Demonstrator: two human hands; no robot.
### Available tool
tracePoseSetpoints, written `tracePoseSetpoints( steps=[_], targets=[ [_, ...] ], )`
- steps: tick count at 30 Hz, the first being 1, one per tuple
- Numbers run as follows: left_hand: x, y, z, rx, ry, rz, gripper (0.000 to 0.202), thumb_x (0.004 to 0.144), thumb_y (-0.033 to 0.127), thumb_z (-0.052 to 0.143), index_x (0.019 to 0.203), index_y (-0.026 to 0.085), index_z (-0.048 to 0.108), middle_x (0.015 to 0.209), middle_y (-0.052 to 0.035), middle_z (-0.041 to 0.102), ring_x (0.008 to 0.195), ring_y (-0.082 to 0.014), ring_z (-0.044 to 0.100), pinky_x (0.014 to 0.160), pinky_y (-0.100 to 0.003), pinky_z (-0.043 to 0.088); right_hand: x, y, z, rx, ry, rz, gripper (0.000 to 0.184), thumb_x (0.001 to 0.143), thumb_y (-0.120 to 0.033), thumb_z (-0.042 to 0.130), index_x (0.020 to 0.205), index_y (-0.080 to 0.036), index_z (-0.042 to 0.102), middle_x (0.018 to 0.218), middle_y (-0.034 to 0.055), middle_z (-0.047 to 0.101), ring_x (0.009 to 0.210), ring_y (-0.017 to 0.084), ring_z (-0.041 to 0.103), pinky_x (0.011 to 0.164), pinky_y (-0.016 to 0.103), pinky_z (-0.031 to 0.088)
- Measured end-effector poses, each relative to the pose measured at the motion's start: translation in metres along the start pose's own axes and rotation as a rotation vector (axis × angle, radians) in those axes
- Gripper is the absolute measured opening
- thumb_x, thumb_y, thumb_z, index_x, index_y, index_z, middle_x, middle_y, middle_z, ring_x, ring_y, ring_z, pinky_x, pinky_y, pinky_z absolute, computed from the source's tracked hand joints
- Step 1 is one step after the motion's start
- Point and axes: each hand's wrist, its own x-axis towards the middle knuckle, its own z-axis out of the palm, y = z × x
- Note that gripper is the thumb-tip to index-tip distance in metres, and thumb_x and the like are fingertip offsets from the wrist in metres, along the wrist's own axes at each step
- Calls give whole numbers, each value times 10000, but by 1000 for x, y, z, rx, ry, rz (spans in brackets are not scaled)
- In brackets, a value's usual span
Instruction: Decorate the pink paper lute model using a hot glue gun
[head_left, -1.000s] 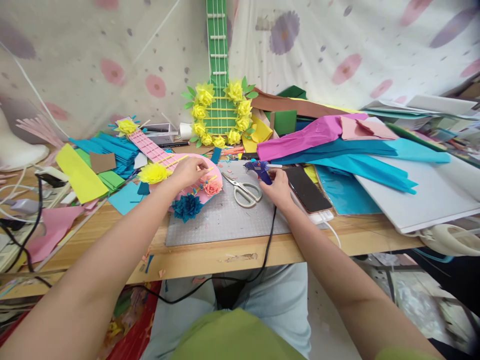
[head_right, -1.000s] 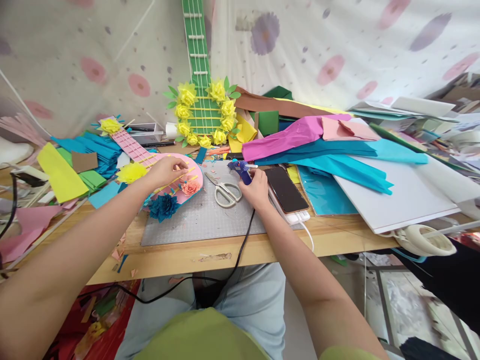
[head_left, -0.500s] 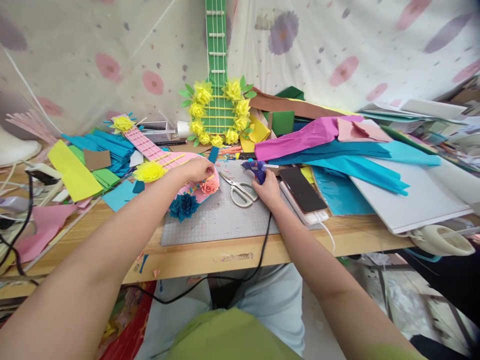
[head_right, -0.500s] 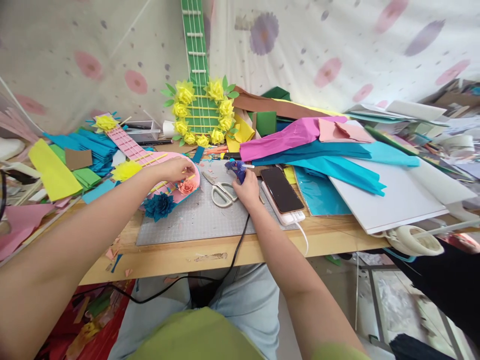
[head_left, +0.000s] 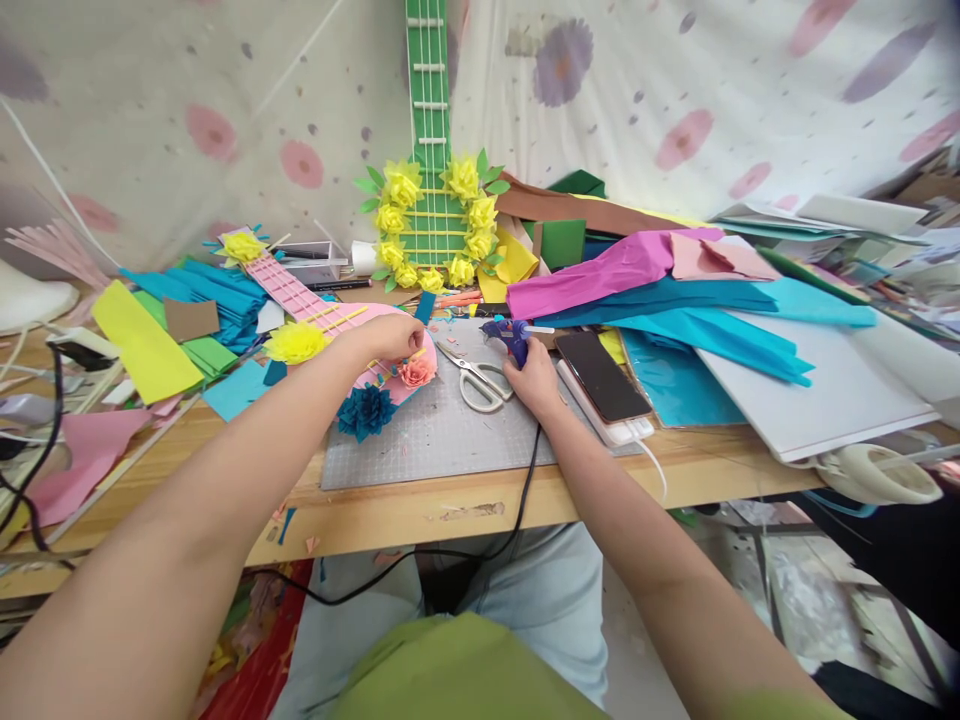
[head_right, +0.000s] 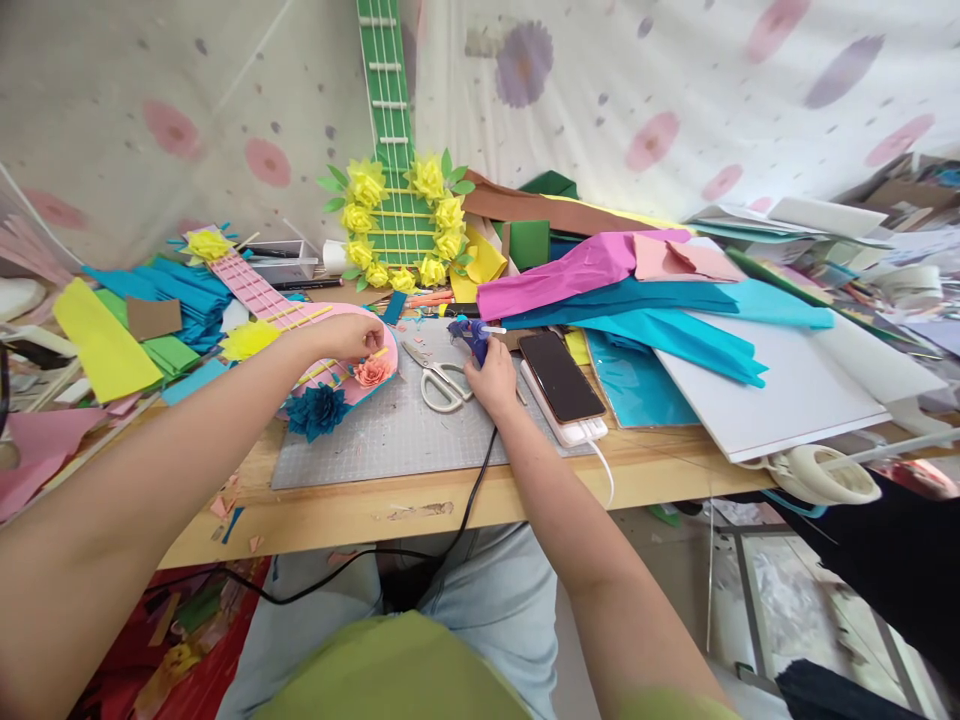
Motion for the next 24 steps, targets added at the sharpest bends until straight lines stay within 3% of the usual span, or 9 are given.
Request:
tracePoseSetpoints(
  steps=[6, 12, 16, 19, 24],
  targets=[
    [-10, -16, 2, -241, 231, 0, 57, 620, 192, 561, 667, 189, 593, 718, -16, 648, 656, -154, 562, 591, -247, 379, -2, -9, -5, -35, -19, 31, 347, 726, -262, 506, 1052, -144, 494, 1047, 162, 593, 990, 290, 557, 865, 422, 435],
    [-33, -14, 11, -881, 482, -220, 113, 627, 215, 644, 674, 167, 554, 609, -1, 590, 566, -135, 558, 529, -252, 428, 5, -20, -22, -51, -139, 106, 367, 759, -371, 559, 1060, -160, 550, 1015, 133, 652, 957, 273, 609, 826, 361, 453],
    [-60, 6, 12, -1271, 532, -287, 215, 603, 198, 693, 763, 149, 558, 651, -17, 621, 642, -154, 624, 525, -252, 492, 15, -23, -25, -95, -259, 149, 403, 760, -450, 578, 1023, -147, 608, 987, 141, 678, 953, 280, 632, 812, 350, 456],
    [-75, 19, 14, -1416, 511, -245, 296, 557, 201, 746, 789, 139, 574, 697, -28, 644, 716, -166, 652, 565, -254, 525, 19, -25, -25, -66, -252, 163, 368, 770, -440, 562, 957, -132, 639, 948, 144, 684, 938, 276, 635, 809, 349, 454],
    [-79, 27, 26, -1510, 586, -275, 253, 556, 211, 737, 720, 133, 561, 682, -30, 642, 722, -181, 663, 528, -234, 519, 15, -32, -34, 306, -208, 204, 436, 698, -542, 605, 854, -136, 633, 684, 57, 639, 632, 175, 592, 613, 291, 456]
  ],
)
